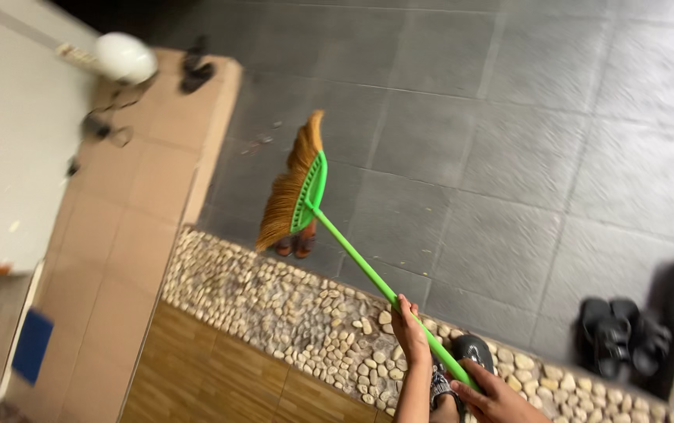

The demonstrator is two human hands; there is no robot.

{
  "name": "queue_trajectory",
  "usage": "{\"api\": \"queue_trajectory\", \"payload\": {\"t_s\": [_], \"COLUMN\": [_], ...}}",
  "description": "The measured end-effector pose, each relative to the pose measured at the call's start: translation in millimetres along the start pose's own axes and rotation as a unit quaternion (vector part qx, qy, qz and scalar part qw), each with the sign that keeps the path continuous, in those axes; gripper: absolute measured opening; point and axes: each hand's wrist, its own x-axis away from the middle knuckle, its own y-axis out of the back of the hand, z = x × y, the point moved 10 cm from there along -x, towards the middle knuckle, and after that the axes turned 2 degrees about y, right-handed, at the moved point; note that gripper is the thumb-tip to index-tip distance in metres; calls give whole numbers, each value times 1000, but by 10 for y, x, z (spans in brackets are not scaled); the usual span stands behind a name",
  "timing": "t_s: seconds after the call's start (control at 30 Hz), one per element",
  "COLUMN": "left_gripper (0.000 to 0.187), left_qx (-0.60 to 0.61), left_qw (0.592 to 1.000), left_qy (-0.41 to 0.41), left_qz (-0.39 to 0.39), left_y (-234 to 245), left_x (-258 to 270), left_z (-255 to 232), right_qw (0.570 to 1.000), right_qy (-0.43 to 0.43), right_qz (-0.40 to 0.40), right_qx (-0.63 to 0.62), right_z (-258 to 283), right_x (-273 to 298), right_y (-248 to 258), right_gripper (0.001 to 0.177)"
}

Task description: The person sweeps debris across a tiled floor using a broom, moving several pairs of sandals aside by hand to reach the area underneath them.

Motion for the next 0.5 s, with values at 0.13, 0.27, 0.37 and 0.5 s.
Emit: {"api": "queue_trajectory", "payload": {"t_s": [0.13,0.27,0.37,0.5], "left_gripper": [50,50,50,58], "left_qx": [-23,12,26,50], "left_qw": [998,999,999,998], "left_qy": [7,33,19,-14], "left_qz": [-55,-24,1,35], "left_y": [415,795,1224,1811], "left_x": [-49,-108,-337,-1155], "left_z": [-668,-1483,-1835,-2291], "right_qw": [978,969,984,993], "right_qy": [152,194,99,91], "right_qz": [-16,18,56,70], "right_qx": [145,150,137,32], "right_z": [775,1402,1491,1794], "right_x": [63,-73,-294,-820], "right_y": [-351,-1017,-1555,-2211], "right_gripper": [62,55,51,53]}}
